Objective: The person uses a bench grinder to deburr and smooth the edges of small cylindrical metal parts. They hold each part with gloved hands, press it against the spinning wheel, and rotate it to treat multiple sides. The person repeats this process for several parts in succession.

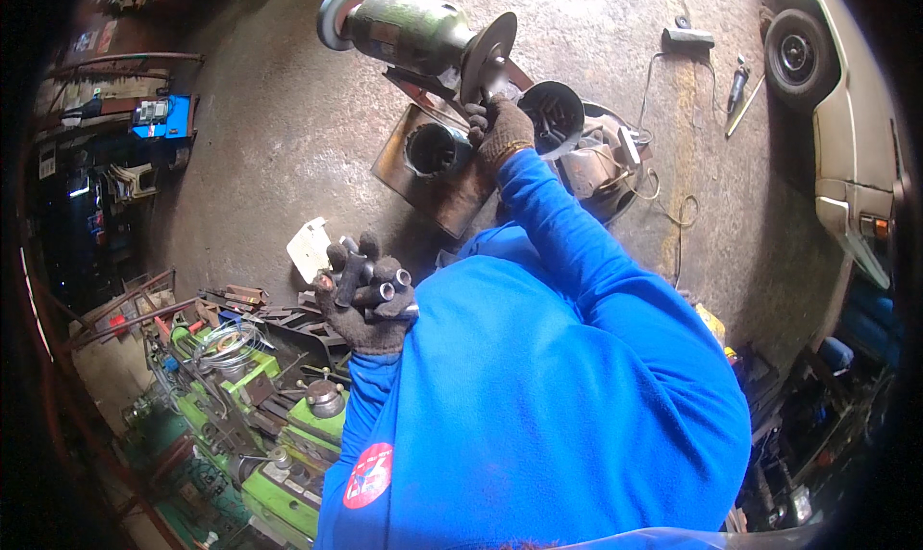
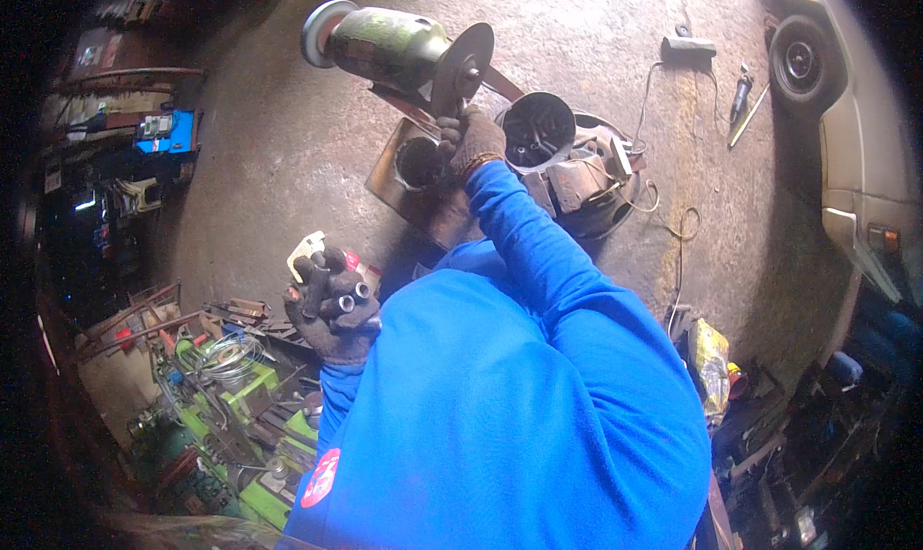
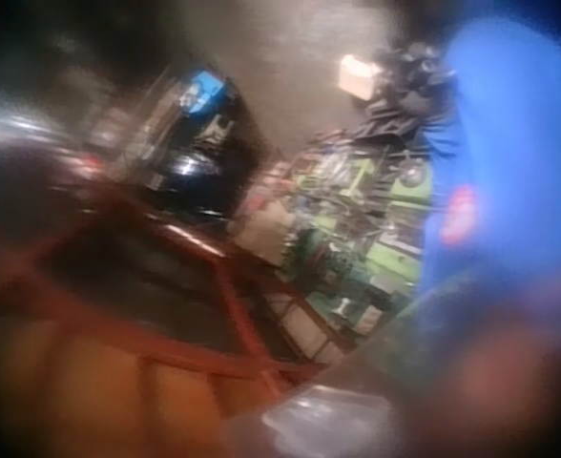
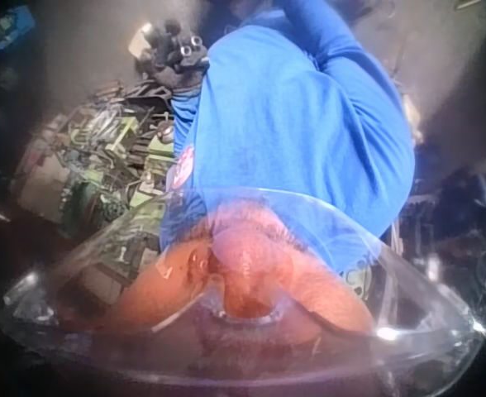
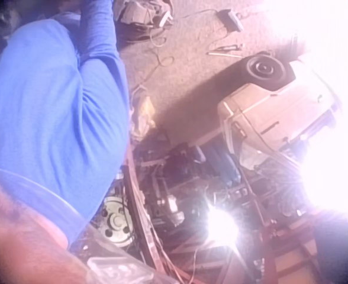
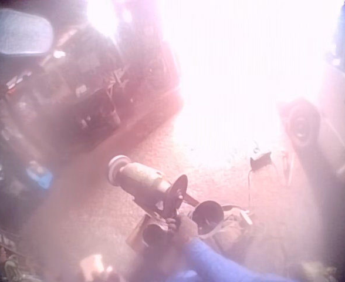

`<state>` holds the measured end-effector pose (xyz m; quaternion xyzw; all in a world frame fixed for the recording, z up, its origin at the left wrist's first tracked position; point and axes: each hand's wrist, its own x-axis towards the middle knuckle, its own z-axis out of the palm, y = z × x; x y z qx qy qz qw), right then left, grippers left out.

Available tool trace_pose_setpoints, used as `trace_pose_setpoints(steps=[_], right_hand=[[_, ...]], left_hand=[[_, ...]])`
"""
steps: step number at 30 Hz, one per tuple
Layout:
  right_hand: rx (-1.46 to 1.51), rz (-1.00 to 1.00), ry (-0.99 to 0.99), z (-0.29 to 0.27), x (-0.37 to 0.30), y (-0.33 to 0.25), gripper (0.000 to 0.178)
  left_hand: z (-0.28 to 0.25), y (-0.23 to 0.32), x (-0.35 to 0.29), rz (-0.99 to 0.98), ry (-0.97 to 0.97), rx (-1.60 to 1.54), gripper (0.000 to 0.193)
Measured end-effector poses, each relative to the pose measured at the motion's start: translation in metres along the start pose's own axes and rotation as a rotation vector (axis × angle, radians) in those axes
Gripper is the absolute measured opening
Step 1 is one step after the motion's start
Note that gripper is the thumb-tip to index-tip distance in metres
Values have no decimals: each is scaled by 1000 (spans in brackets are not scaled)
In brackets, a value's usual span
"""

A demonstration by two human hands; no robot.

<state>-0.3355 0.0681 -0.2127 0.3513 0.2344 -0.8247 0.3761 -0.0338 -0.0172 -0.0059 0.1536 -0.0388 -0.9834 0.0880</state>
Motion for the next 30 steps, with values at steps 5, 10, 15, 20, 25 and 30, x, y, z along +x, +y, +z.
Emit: trace_pose_setpoints(steps=[5, 10, 15, 20, 25, 30], right_hand=[[-107, -35, 62, 10, -7, 1, 17], [-236, -125, 96, 18, -19, -2, 17], [-532, -358, 14, -15, 26, 5, 19], [-660, -415, 182, -13, 23, 9, 36], [-632, -426, 228, -3, 11, 12, 43], [-814, -551, 308, 2, 5, 10, 43]], left_hand=[[0, -2, -3, 51, 11, 25, 74], [1, -5, -4, 135, -11, 57, 55], [-4, -3, -3, 122, -23, 64, 47], [-1, -5, -2, 122, -21, 73, 47], [4, -6, -2, 137, 9, 77, 48], [1, -4, -3, 117, -11, 46, 49]])
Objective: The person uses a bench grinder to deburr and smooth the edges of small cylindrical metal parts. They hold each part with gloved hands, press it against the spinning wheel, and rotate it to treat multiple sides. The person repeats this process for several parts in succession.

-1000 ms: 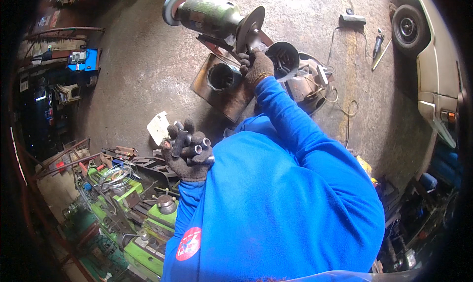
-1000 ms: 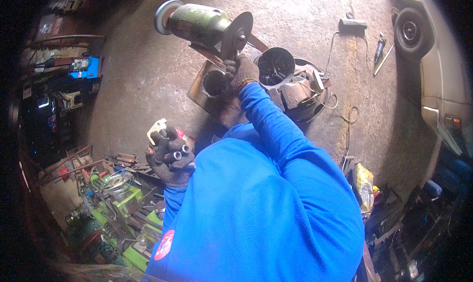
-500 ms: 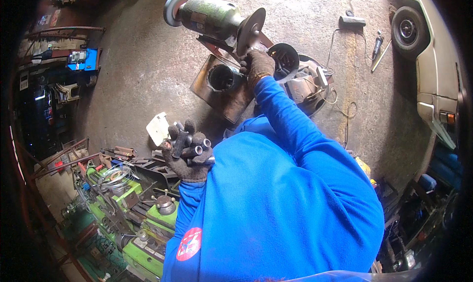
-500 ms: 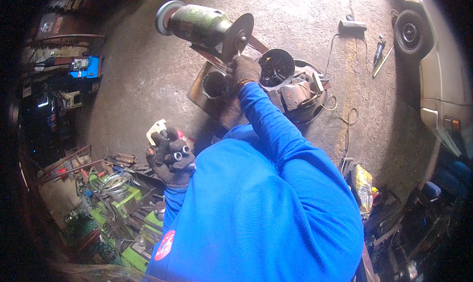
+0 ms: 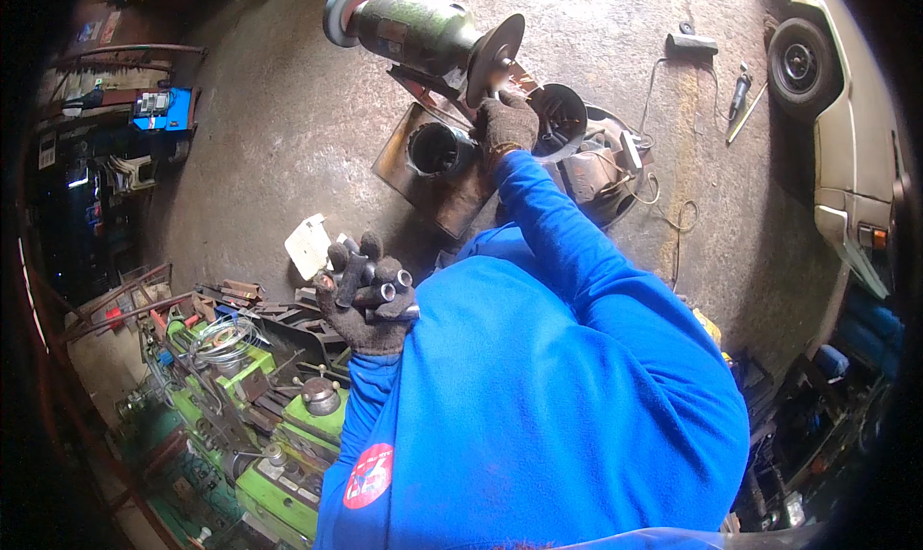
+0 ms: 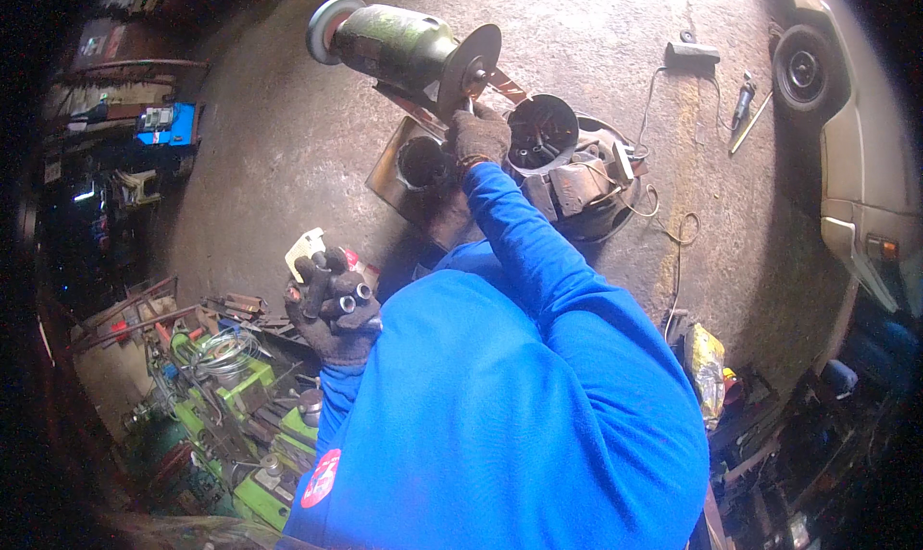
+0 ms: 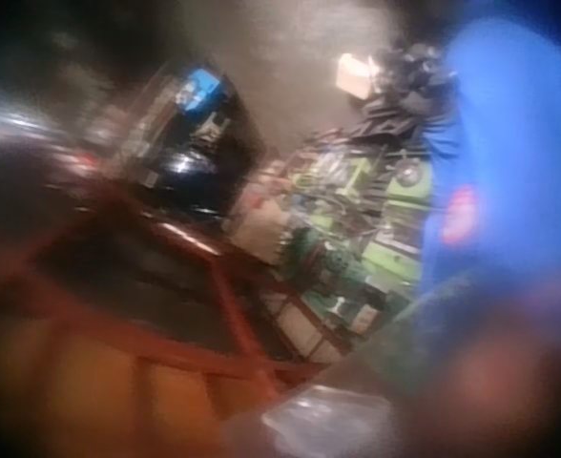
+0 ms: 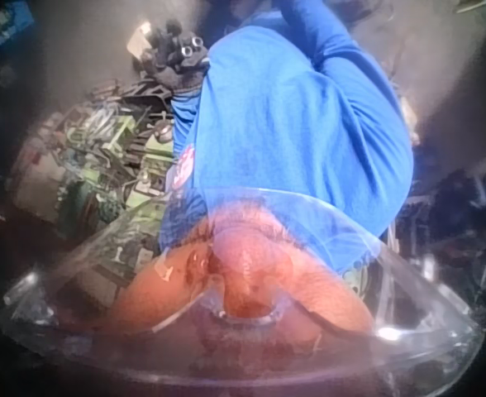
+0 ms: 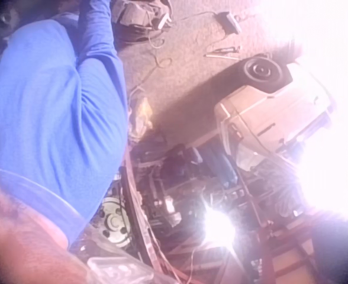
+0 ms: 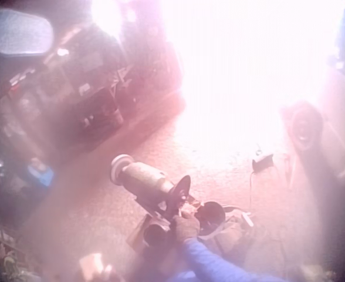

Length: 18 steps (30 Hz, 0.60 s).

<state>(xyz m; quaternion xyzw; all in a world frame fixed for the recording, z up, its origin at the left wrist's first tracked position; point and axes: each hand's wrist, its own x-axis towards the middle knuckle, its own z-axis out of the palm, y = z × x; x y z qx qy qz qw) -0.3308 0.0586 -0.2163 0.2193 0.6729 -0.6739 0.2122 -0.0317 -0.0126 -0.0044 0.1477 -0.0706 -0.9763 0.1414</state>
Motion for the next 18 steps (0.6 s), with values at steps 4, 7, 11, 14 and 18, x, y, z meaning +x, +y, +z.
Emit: trace_pose_setpoints(steps=[4, 7, 11, 14, 18], right_hand=[[-6, -19, 13, -1, -11, -6, 45], [365, 193, -100, -3, -19, -15, 40], [896, 353, -149, -4, 24, 36, 26], [1049, 462, -65, -14, 7, 24, 23], [1109, 534, -186, -14, 2, 14, 14]], left_hand=[[3, -1, 2, -29, -22, -11, 50], [3, 0, 2, -31, -34, 1, 49], [-2, 5, 1, -8, -17, 6, 50], [0, 1, -2, 34, -6, 36, 50], [3, 1, 1, -13, -32, 0, 50]])
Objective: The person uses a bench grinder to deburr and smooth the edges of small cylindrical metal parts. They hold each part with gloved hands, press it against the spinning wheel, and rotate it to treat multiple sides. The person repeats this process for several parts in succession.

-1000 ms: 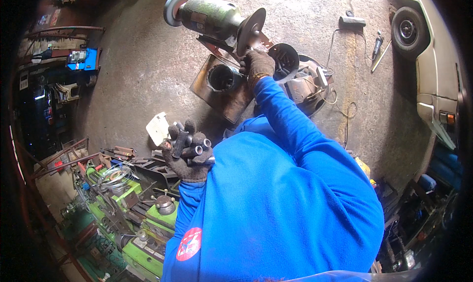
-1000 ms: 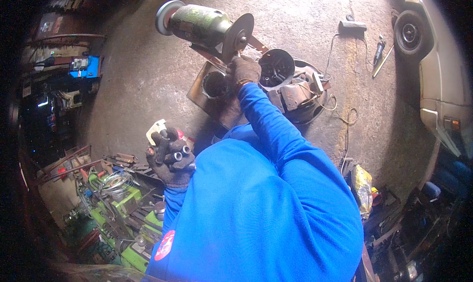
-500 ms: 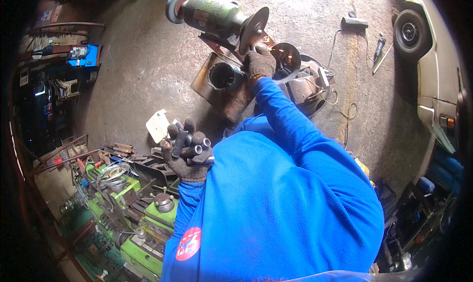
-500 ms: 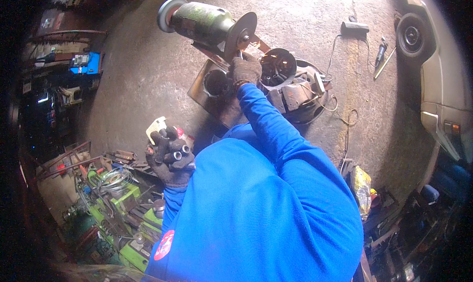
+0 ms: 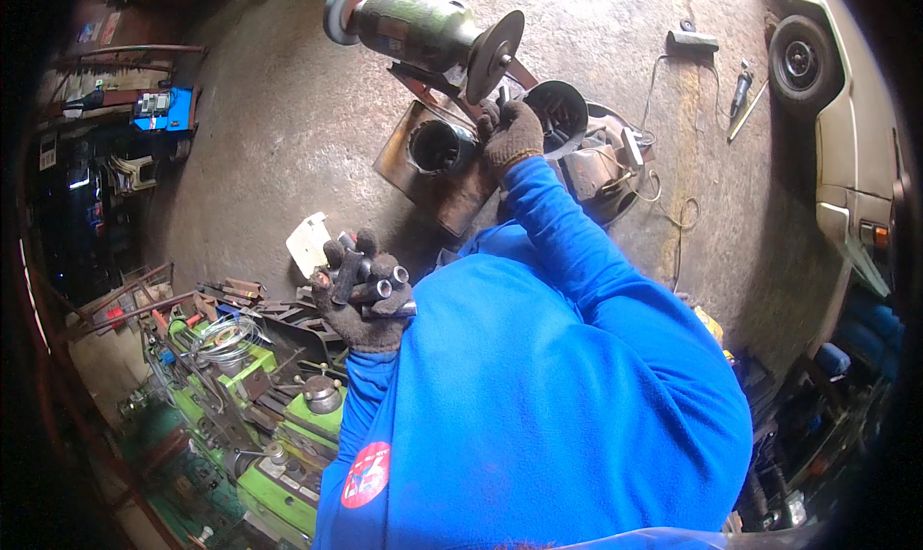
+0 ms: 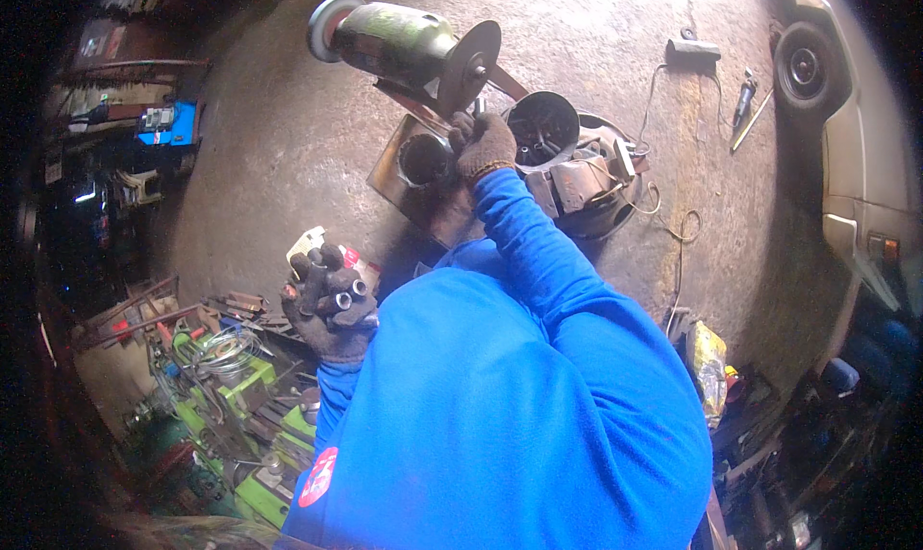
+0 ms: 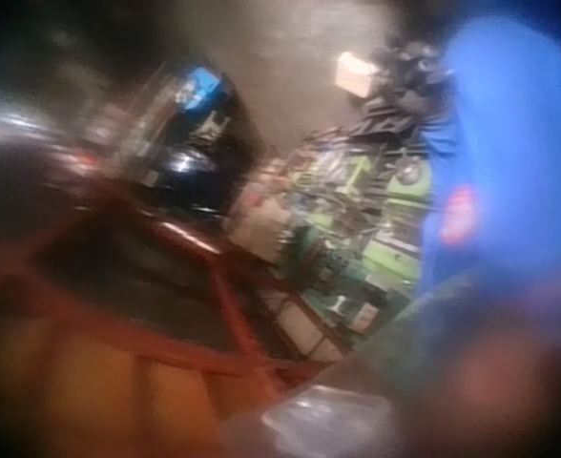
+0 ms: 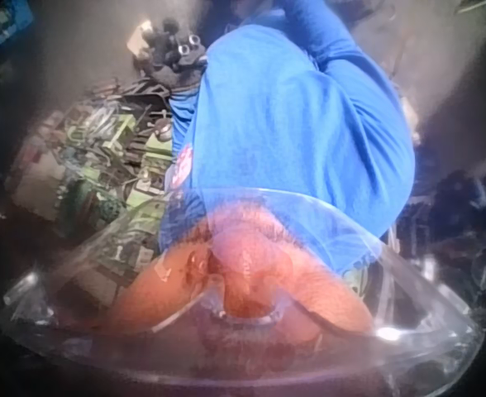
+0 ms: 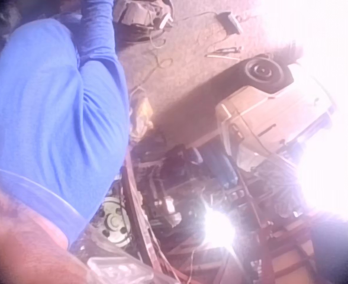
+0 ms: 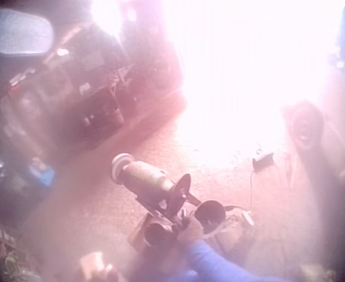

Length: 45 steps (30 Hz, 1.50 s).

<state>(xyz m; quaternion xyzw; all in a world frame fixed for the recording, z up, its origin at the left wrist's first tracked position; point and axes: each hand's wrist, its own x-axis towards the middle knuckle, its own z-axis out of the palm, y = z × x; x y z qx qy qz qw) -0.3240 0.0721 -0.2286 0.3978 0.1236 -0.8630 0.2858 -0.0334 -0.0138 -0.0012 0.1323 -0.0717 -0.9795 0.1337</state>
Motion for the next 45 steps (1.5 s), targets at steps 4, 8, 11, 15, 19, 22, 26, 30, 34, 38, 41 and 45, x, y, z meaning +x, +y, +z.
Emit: trace_pose_setpoints(steps=[4, 8, 11, 15, 19, 22, 26, 30, 34, 38, 41, 45], right_hand=[[-18, 77, -86, -4, 11, 5, 11], [-86, 73, -233, -4, 16, 8, 10], [-376, -103, -87, 2, 11, 9, 18], [-669, -281, 18, 11, 8, 10, 29], [-770, -361, 44, 15, 2, 11, 48], [-877, -424, 53, 17, -2, 10, 50], [-1029, -504, 100, 30, -26, 11, 49], [-695, -415, 67, 19, -7, 15, 41], [-145, -11, -162, 0, -2, 3, 15], [-70, 83, 7, 7, -10, 2, 14], [-102, 71, -11, 6, -3, 2, 14], [-139, 46, -171, -10, 22, 4, 19]], left_hand=[[1, 1, 2, -35, -1, -30, 53], [0, 2, 2, -46, -8, -13, 59], [-3, 3, 0, -62, -2, -35, 62], [2, -2, -1, -16, 48, -26, 62], [1, -3, -2, 5, 74, -38, 59], [1, -1, -1, -32, 64, -47, 60], [-10, 5, -5, -52, 54, -12, 65], [-7, 7, 1, -129, -15, -26, 60], [2, 1, 2, -53, -5, 5, 55], [-4, 1, -1, 9, -10, 32, 52], [-3, 1, 0, 5, 0, 21, 51], [-6, 3, -1, -16, 14, 9, 51]])
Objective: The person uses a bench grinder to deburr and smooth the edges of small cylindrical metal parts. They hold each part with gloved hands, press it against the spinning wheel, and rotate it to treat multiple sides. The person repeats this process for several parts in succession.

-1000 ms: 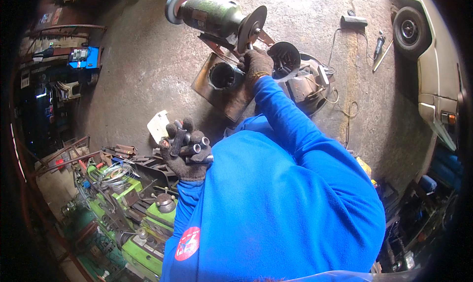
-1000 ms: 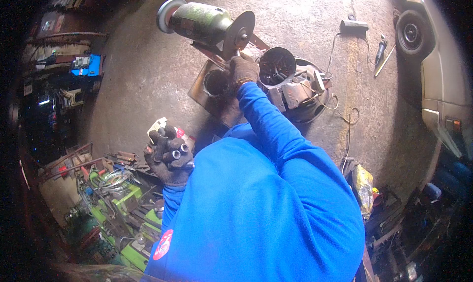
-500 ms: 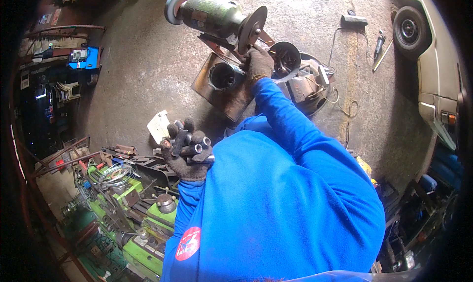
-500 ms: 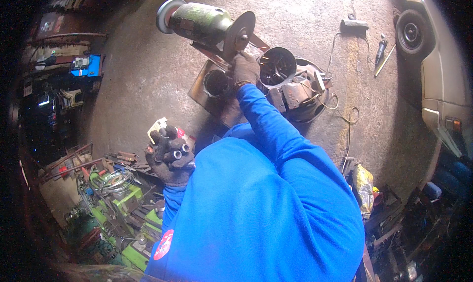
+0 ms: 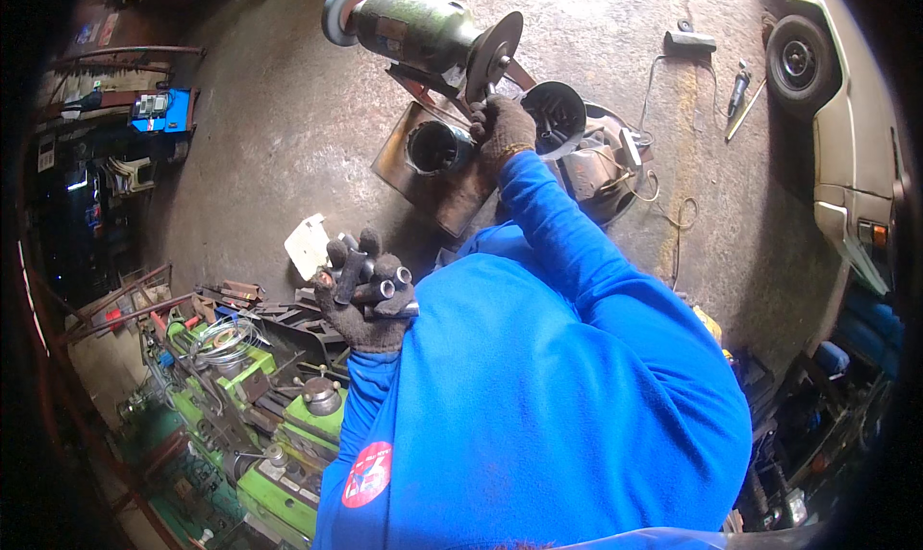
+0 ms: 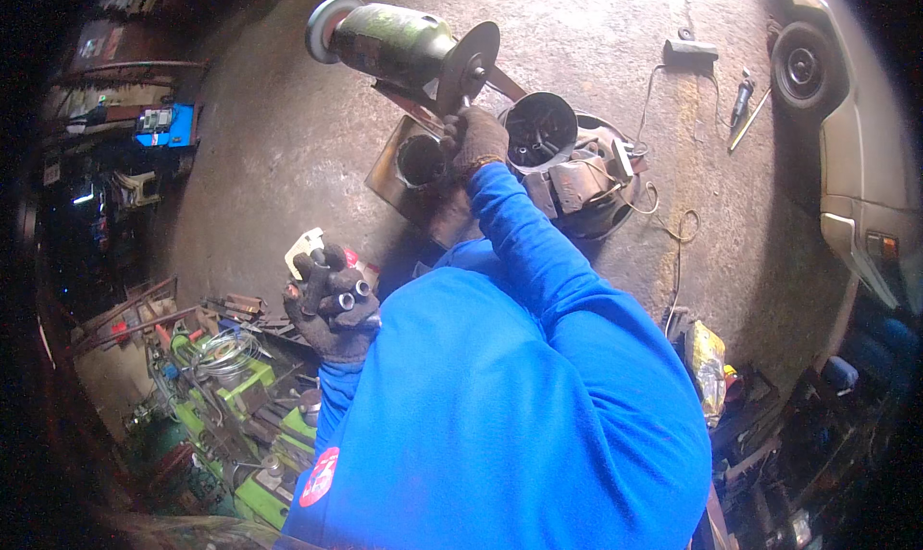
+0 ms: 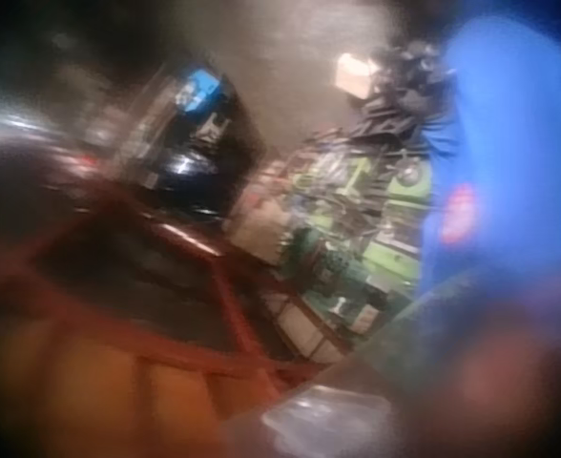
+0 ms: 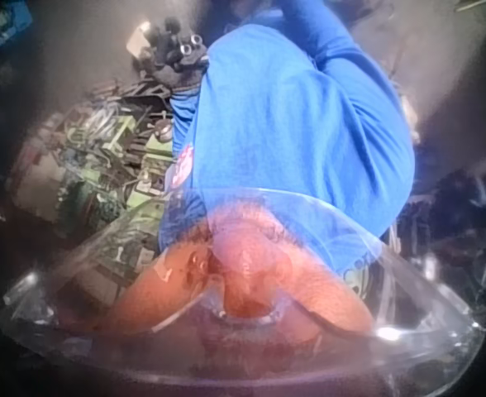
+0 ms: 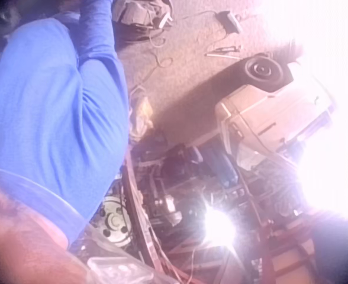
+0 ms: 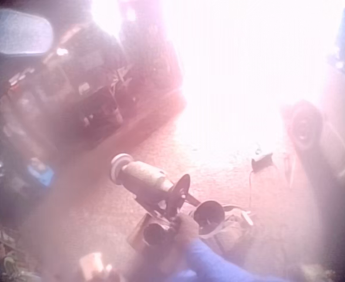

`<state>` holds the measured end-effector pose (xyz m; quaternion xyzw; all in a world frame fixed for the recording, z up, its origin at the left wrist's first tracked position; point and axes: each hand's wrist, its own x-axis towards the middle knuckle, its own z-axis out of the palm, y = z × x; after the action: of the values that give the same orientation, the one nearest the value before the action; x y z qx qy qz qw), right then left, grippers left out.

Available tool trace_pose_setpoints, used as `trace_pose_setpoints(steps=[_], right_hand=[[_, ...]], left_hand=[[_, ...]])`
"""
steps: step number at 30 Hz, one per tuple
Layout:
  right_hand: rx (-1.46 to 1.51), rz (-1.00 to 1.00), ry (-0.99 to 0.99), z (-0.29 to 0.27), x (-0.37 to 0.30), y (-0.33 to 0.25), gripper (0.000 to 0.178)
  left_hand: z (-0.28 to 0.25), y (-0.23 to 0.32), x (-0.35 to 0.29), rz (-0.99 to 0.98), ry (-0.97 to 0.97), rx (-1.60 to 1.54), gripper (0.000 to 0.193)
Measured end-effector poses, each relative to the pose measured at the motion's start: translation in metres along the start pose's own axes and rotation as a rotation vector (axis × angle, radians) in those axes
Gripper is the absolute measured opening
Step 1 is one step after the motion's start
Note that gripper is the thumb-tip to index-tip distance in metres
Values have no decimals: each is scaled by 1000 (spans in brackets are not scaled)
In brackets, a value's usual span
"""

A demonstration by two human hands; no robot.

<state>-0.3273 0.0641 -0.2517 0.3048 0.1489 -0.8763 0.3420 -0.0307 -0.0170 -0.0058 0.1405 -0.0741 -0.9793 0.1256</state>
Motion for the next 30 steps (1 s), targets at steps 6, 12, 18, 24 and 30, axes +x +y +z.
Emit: trace_pose_setpoints(steps=[6, 12, 18, 24, 30], right_hand=[[-1117, -497, 213, 34, -36, -1, 33], [-758, -374, 300, 32, -23, 9, 49], [-709, -352, 288, 35, -26, 10, 45], [-88, -63, 112, 22, -21, -3, 12], [50, -44, 235, 23, -21, -4, 12]], left_hand=[[0, -1, -1, -14, -19, -43, 51], [0, -2, -1, 2, -12, -16, 50], [6, -7, 0, 32, 17, 3, 54], [2, -3, -1, 3, 32, -36, 55], [1, -1, 1, -19, -14, -22, 53]])
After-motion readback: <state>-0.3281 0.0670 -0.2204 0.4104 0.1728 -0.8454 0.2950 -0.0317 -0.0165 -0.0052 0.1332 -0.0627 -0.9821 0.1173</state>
